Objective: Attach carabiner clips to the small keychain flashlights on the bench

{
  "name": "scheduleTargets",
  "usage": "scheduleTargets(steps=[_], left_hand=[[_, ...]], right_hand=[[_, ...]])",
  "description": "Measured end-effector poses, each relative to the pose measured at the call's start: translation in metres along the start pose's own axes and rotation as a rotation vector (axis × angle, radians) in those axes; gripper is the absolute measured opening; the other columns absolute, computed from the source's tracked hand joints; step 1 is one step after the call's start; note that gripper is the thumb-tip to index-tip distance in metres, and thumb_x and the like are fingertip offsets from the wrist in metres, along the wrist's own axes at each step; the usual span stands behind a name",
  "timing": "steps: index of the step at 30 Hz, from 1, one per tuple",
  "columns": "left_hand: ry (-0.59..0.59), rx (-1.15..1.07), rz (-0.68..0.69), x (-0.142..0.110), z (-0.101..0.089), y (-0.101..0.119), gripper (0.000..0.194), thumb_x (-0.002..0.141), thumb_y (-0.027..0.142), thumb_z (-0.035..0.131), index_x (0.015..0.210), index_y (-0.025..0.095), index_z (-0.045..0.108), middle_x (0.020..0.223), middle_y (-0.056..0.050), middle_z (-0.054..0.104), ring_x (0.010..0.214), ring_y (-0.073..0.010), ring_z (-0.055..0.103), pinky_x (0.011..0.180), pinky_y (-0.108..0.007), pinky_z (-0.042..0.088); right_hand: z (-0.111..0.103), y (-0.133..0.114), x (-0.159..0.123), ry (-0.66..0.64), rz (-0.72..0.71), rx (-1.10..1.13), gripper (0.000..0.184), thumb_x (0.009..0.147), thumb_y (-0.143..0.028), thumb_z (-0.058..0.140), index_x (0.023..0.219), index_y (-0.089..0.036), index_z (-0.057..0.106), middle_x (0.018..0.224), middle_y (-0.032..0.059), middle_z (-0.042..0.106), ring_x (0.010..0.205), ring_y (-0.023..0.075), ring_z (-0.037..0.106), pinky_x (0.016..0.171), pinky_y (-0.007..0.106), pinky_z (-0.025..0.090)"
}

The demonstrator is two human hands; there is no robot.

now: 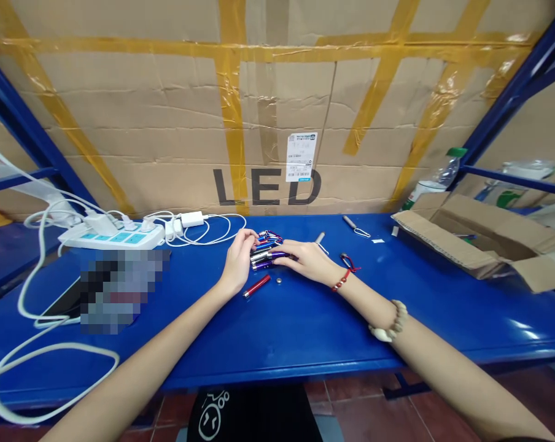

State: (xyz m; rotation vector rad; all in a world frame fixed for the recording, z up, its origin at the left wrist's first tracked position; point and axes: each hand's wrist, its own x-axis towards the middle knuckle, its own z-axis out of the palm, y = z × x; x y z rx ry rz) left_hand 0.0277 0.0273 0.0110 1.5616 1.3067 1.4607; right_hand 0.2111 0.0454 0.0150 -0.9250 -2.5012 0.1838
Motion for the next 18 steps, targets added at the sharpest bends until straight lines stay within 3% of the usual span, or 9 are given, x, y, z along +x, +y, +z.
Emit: scheduleTargets(steps=[18], left_hand=[[-0.01, 0.021, -0.013, -0.0005, 0.0004, 0.002, 0.016, 0.083, 0.028, 0.037, 0.078, 0.02, 0.05, 0.079, -0.001, 0.055, 0.077, -0.0157, 0.052, 0.073, -0.027, 0.04]], right_hand=[[0.003, 0.0054, 0.0, 0.066, 0.015, -0.036, 0.032, 0.089, -0.042, 0.049, 0.113, -0.025, 0.063, 0.112, 0.0037, 0.068, 0.102, 0.0188, 0.063, 0.083, 0.027, 0.049]])
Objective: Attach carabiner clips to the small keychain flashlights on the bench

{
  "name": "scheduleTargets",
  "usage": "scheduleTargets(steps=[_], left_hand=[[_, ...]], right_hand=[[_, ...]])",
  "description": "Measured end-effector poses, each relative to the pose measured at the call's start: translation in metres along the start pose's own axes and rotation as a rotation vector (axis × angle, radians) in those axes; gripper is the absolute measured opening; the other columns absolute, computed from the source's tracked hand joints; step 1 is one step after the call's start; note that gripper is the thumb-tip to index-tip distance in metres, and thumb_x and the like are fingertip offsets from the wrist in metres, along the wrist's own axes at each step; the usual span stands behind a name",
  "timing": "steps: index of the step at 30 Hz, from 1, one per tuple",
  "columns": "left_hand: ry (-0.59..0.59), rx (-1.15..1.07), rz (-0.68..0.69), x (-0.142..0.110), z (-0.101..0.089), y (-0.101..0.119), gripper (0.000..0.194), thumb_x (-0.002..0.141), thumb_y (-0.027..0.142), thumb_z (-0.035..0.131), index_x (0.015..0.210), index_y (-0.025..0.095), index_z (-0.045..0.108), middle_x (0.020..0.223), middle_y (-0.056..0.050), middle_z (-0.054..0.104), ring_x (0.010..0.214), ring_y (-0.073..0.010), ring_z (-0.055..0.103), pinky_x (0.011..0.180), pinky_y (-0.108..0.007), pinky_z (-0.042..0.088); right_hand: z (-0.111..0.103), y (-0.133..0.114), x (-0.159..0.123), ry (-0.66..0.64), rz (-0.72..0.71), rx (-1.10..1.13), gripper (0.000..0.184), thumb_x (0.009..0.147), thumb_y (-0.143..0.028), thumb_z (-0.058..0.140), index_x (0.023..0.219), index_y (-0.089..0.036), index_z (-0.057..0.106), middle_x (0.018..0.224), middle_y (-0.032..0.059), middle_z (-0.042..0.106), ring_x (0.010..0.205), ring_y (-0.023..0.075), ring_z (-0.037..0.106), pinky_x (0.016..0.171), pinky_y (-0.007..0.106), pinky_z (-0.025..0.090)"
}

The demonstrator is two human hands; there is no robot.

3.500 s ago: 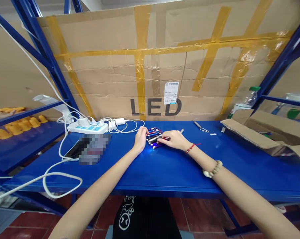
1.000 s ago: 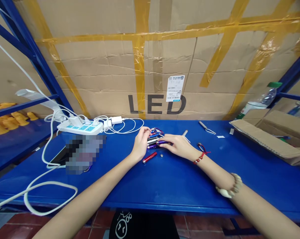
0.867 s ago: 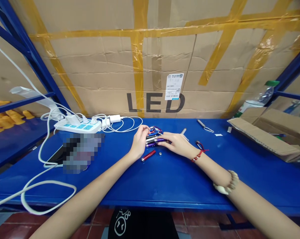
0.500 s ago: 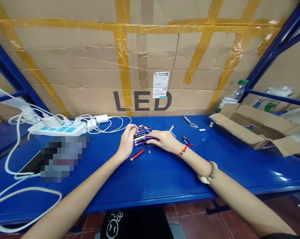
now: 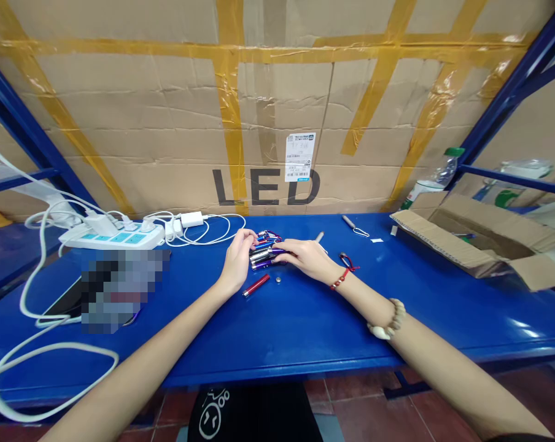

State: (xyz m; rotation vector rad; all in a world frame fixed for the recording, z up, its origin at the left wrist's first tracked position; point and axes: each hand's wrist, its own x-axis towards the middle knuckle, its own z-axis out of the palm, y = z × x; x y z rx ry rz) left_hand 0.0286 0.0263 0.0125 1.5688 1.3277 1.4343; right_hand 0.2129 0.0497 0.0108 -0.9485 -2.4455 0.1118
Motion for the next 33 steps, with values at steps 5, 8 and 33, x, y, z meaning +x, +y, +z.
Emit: scheduleTargets(steps=[5, 8, 33], left_hand=[[-0.013, 0.005, 0.002, 0.0, 0.0, -0.001, 0.016, 0.083, 0.029, 0.036, 0.079, 0.02, 0.049, 0.08, -0.001, 0.056, 0.077, -0.0153, 0.052, 0.074, -0.028, 0.04], [-0.019, 0.007, 0.009, 0.001, -0.001, -0.002, 0.015, 0.083, 0.028, 0.037, 0.079, 0.02, 0.049, 0.079, 0.0, 0.055, 0.077, -0.0152, 0.052, 0.074, -0.027, 0.04], [-0.309, 0.675, 0.257, -0.006, -0.023, 0.035, 0.039, 0.084, 0.036, 0.04, 0.052, 0.017, 0.05, 0.052, 0.001, 0.052, 0.053, -0.011, 0.044, 0.054, -0.024, 0.029]], right_hand=[[0.001, 0.0, 0.0, 0.018, 0.013, -0.001, 0.031, 0.089, -0.041, 0.05, 0.111, -0.024, 0.064, 0.11, 0.004, 0.068, 0.1, 0.0196, 0.064, 0.08, 0.028, 0.05], [0.002, 0.0, 0.0, 0.013, 0.014, -0.006, 0.03, 0.089, -0.04, 0.05, 0.109, -0.023, 0.064, 0.109, 0.0048, 0.069, 0.098, 0.0201, 0.065, 0.08, 0.029, 0.05], [0.0, -0.012, -0.001, -0.099, -0.183, -0.04, 0.024, 0.09, -0.032, 0.05, 0.105, -0.022, 0.066, 0.102, 0.005, 0.068, 0.096, 0.018, 0.062, 0.078, 0.027, 0.046]])
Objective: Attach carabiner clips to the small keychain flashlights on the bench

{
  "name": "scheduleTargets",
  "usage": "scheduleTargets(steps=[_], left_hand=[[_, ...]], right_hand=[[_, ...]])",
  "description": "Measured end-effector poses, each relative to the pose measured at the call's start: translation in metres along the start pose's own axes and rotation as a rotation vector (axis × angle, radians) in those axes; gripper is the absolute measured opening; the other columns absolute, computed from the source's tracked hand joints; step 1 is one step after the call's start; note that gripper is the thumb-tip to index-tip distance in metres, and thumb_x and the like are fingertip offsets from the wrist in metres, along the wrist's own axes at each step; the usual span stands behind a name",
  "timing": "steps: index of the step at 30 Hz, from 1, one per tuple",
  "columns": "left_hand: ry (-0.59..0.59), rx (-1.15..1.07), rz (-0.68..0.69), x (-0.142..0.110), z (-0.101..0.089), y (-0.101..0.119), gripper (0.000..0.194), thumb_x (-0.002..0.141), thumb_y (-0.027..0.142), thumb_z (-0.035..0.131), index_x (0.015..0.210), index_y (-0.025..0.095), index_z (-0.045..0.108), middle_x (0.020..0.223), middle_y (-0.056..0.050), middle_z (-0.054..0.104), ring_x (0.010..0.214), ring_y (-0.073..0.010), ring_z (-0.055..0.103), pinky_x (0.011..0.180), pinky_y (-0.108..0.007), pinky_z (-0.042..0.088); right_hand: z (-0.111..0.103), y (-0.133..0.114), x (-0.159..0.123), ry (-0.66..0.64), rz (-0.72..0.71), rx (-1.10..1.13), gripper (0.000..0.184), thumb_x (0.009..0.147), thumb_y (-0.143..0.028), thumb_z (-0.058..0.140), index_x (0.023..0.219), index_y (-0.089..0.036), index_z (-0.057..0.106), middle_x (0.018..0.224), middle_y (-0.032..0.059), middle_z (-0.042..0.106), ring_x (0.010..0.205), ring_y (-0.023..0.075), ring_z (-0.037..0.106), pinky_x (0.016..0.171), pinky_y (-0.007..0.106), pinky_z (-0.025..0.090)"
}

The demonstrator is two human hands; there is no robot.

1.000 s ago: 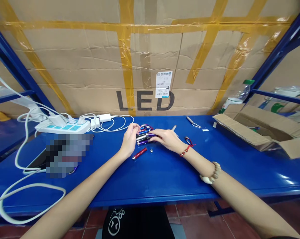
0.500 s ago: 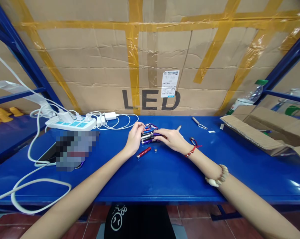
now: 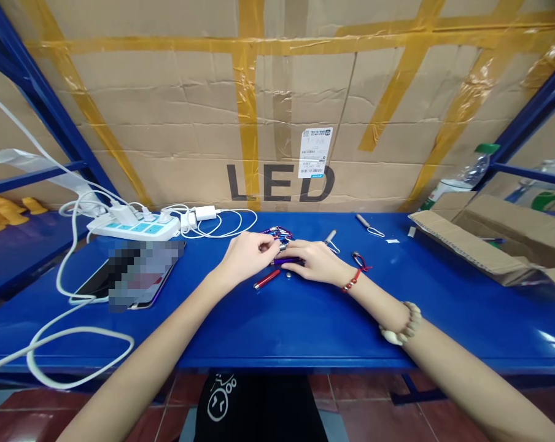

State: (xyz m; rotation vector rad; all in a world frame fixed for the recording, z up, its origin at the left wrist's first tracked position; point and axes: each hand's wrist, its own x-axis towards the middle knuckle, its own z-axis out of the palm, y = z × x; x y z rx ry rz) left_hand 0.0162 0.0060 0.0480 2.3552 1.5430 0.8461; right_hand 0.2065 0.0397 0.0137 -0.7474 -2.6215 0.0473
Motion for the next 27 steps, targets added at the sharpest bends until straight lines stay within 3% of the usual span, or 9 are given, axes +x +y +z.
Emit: scheduleTargets(steps=[6, 9, 12, 16, 18, 21, 27], left_hand=[[-0.239, 0.273, 0.023, -0.007, -0.016, 0.01, 0.041, 0.074, 0.056, 0.053, 0.058, 0.02, 0.066, 0.059, 0.0, 0.065, 0.058, -0.0149, 0.055, 0.055, -0.025, 0.03], [-0.322, 0.318, 0.027, -0.007, -0.013, 0.008, 0.04, 0.069, 0.061, 0.056, 0.068, 0.023, 0.07, 0.063, 0.0, 0.068, 0.061, -0.0168, 0.058, 0.055, -0.025, 0.031], [-0.361, 0.34, 0.053, -0.007, -0.008, 0.005, 0.032, 0.069, 0.054, 0.059, 0.075, 0.025, 0.072, 0.064, 0.0, 0.068, 0.061, -0.0178, 0.06, 0.054, -0.025, 0.031], [-0.33, 0.316, 0.067, -0.008, 0.0, 0.002, 0.018, 0.068, 0.034, 0.059, 0.077, 0.026, 0.072, 0.062, 0.0, 0.068, 0.058, -0.0176, 0.058, 0.051, -0.025, 0.03], [-0.308, 0.27, 0.079, -0.008, 0.001, 0.0, 0.016, 0.066, 0.031, 0.059, 0.075, 0.026, 0.071, 0.061, 0.001, 0.067, 0.057, -0.0173, 0.058, 0.049, -0.024, 0.029], [-0.254, 0.172, 0.103, -0.007, 0.002, -0.002, 0.014, 0.066, 0.031, 0.059, 0.074, 0.025, 0.069, 0.061, 0.002, 0.067, 0.058, -0.0163, 0.06, 0.049, -0.023, 0.03], [-0.093, 0.116, 0.092, -0.002, 0.001, -0.006, 0.02, 0.072, 0.035, 0.058, 0.089, 0.026, 0.065, 0.078, 0.002, 0.071, 0.061, -0.0146, 0.062, 0.056, -0.022, 0.039]], right_hand=[[-0.005, 0.001, 0.003, -0.017, -0.032, -0.01, 0.019, 0.084, -0.03, 0.06, 0.095, -0.017, 0.068, 0.094, 0.0069, 0.069, 0.086, 0.0176, 0.062, 0.074, 0.027, 0.043], [-0.015, 0.0, 0.003, -0.053, 0.042, 0.031, 0.021, 0.081, -0.038, 0.063, 0.088, -0.019, 0.07, 0.083, 0.004, 0.069, 0.075, 0.0148, 0.062, 0.063, 0.024, 0.039], [-0.023, -0.001, 0.003, -0.178, 0.158, 0.09, 0.027, 0.074, -0.046, 0.068, 0.08, -0.02, 0.072, 0.071, 0.0012, 0.069, 0.065, 0.0132, 0.061, 0.054, 0.022, 0.034], [-0.026, -0.004, 0.003, -0.261, 0.21, 0.105, 0.017, 0.072, -0.038, 0.071, 0.081, -0.023, 0.074, 0.077, -0.0004, 0.071, 0.067, 0.0131, 0.062, 0.053, 0.022, 0.034], [-0.024, -0.006, 0.003, -0.251, 0.188, 0.101, 0.008, 0.076, -0.028, 0.067, 0.078, -0.024, 0.074, 0.081, -0.0013, 0.072, 0.071, 0.0123, 0.063, 0.054, 0.021, 0.034], [-0.021, -0.007, 0.003, -0.224, 0.191, 0.087, 0.01, 0.075, -0.02, 0.064, 0.077, -0.024, 0.073, 0.08, -0.0021, 0.072, 0.072, 0.0118, 0.063, 0.055, 0.021, 0.034], [-0.018, -0.007, 0.004, -0.207, 0.179, 0.106, 0.025, 0.075, -0.041, 0.067, 0.09, -0.023, 0.072, 0.077, -0.0005, 0.07, 0.069, 0.0122, 0.062, 0.053, 0.02, 0.034]])
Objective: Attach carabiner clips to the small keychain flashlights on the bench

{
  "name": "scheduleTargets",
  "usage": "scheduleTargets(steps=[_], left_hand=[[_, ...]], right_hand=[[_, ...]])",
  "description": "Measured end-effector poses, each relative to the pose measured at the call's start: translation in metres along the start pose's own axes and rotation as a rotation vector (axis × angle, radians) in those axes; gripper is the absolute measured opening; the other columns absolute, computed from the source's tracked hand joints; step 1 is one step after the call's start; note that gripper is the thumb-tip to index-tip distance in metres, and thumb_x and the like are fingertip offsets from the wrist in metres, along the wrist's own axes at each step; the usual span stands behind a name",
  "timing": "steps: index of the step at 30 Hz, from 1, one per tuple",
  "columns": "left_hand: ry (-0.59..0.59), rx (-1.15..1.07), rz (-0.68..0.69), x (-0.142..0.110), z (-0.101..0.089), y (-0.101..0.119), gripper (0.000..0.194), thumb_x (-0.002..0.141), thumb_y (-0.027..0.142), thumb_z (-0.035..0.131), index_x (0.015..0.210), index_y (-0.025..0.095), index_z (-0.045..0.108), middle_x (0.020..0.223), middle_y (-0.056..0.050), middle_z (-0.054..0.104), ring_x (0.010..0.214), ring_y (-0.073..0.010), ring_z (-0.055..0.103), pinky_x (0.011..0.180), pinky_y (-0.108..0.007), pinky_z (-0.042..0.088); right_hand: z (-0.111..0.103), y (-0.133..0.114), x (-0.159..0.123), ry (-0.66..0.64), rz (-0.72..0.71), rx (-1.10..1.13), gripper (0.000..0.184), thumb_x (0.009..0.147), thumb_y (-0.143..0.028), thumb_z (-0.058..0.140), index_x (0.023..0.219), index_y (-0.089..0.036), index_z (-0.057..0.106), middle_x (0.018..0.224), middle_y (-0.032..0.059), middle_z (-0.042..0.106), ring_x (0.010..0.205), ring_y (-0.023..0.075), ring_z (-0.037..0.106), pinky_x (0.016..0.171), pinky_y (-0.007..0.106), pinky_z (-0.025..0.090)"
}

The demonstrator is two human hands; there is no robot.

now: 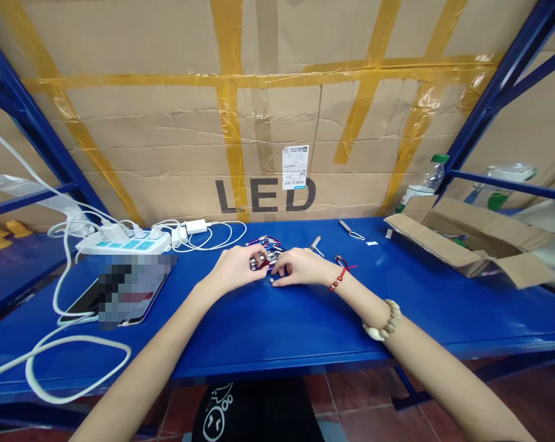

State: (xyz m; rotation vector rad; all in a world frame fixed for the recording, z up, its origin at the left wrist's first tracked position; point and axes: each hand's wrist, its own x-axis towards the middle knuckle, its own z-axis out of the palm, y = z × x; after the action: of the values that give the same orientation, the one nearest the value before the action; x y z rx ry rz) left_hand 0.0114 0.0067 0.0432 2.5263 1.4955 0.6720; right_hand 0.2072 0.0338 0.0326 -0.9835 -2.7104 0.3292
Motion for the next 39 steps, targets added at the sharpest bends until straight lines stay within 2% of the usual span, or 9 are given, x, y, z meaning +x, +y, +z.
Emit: scheduleTargets(steps=[6, 11, 17, 20, 22, 26, 30, 34, 39], left_hand=[[0.088, 0.014, 0.007, 0.001, 0.0, 0.002, 0.017, 0.075, 0.034, 0.057, 0.089, 0.025, 0.063, 0.08, 0.003, 0.071, 0.062, -0.0134, 0.062, 0.06, -0.023, 0.04], [0.17, 0.017, 0.019, 0.0, 0.0, 0.001, 0.018, 0.076, 0.031, 0.055, 0.091, 0.025, 0.062, 0.08, 0.003, 0.069, 0.062, -0.0125, 0.061, 0.058, -0.021, 0.04], [0.267, 0.02, 0.087, 0.0, 0.005, 0.001, 0.016, 0.081, 0.023, 0.05, 0.091, 0.022, 0.063, 0.093, -0.001, 0.069, 0.081, -0.0157, 0.062, 0.07, -0.025, 0.045], [0.258, -0.05, 0.096, 0.001, 0.008, -0.003, 0.019, 0.086, 0.023, 0.045, 0.092, 0.022, 0.063, 0.097, -0.002, 0.07, 0.081, -0.0153, 0.062, 0.071, -0.025, 0.047], [0.23, -0.102, 0.082, 0.002, 0.01, -0.006, 0.02, 0.087, 0.024, 0.045, 0.098, 0.023, 0.062, 0.1, -0.002, 0.069, 0.082, -0.015, 0.063, 0.073, -0.026, 0.048], [0.247, -0.175, 0.062, 0.005, 0.014, -0.013, 0.022, 0.088, 0.024, 0.046, 0.105, 0.023, 0.059, 0.099, -0.002, 0.07, 0.088, -0.0158, 0.064, 0.078, -0.026, 0.048], [0.266, -0.232, 0.06, 0.004, 0.018, -0.013, 0.022, 0.085, 0.031, 0.053, 0.104, 0.024, 0.059, 0.093, -0.001, 0.07, 0.082, -0.0155, 0.065, 0.073, -0.025, 0.049], [0.29, -0.206, 0.064, 0.002, 0.02, -0.007, 0.024, 0.083, 0.036, 0.056, 0.104, 0.024, 0.058, 0.092, -0.002, 0.069, 0.08, -0.0156, 0.064, 0.071, -0.025, 0.049], [0.407, -0.199, 0.003, 0.001, 0.018, -0.002, 0.018, 0.087, 0.032, 0.048, 0.1, 0.022, 0.055, 0.087, -0.001, 0.065, 0.072, -0.0132, 0.061, 0.068, -0.024, 0.046]], right_hand=[[0.005, -0.001, 0.001, 0.022, -0.065, -0.018, 0.016, 0.08, -0.033, 0.063, 0.086, -0.022, 0.073, 0.085, 0.0007, 0.071, 0.069, 0.0109, 0.061, 0.056, 0.02, 0.035], [0.007, -0.004, 0.002, 0.033, -0.026, 0.043, 0.01, 0.076, -0.024, 0.063, 0.082, -0.02, 0.071, 0.082, -0.0004, 0.07, 0.065, 0.0097, 0.06, 0.055, 0.019, 0.036], [0.011, -0.004, 0.003, 0.035, -0.019, 0.089, 0.009, 0.074, -0.02, 0.062, 0.081, -0.02, 0.068, 0.08, -0.0017, 0.07, 0.065, 0.0095, 0.059, 0.056, 0.019, 0.036], [0.01, -0.005, 0.003, 0.065, -0.036, 0.036, 0.009, 0.075, -0.019, 0.061, 0.08, -0.021, 0.068, 0.082, -0.0011, 0.07, 0.069, 0.0105, 0.06, 0.056, 0.02, 0.035], [0.007, -0.006, 0.003, 0.139, -0.022, -0.015, 0.008, 0.076, -0.019, 0.061, 0.08, -0.021, 0.068, 0.081, -0.0007, 0.069, 0.071, 0.0116, 0.061, 0.056, 0.02, 0.035], [0.001, -0.005, 0.0, 0.383, 0.031, -0.062, 0.011, 0.081, -0.024, 0.058, 0.085, -0.02, 0.067, 0.085, 0.0001, 0.068, 0.066, 0.0094, 0.06, 0.057, 0.02, 0.037], [-0.002, -0.006, -0.002, 0.556, 0.007, -0.069, 0.022, 0.09, -0.034, 0.049, 0.095, -0.022, 0.067, 0.094, 0.001, 0.068, 0.062, 0.0067, 0.059, 0.057, 0.019, 0.04], [-0.002, -0.01, -0.003, 0.593, -0.024, -0.109, 0.026, 0.092, -0.036, 0.045, 0.098, -0.022, 0.066, 0.098, 0.0016, 0.069, 0.064, 0.0071, 0.06, 0.057, 0.018, 0.04], [-0.008, -0.005, -0.004, 0.665, 0.031, -0.16, 0.023, 0.091, -0.033, 0.046, 0.092, -0.022, 0.066, 0.094, 0.0004, 0.069, 0.067, 0.0079, 0.061, 0.055, 0.019, 0.039]])
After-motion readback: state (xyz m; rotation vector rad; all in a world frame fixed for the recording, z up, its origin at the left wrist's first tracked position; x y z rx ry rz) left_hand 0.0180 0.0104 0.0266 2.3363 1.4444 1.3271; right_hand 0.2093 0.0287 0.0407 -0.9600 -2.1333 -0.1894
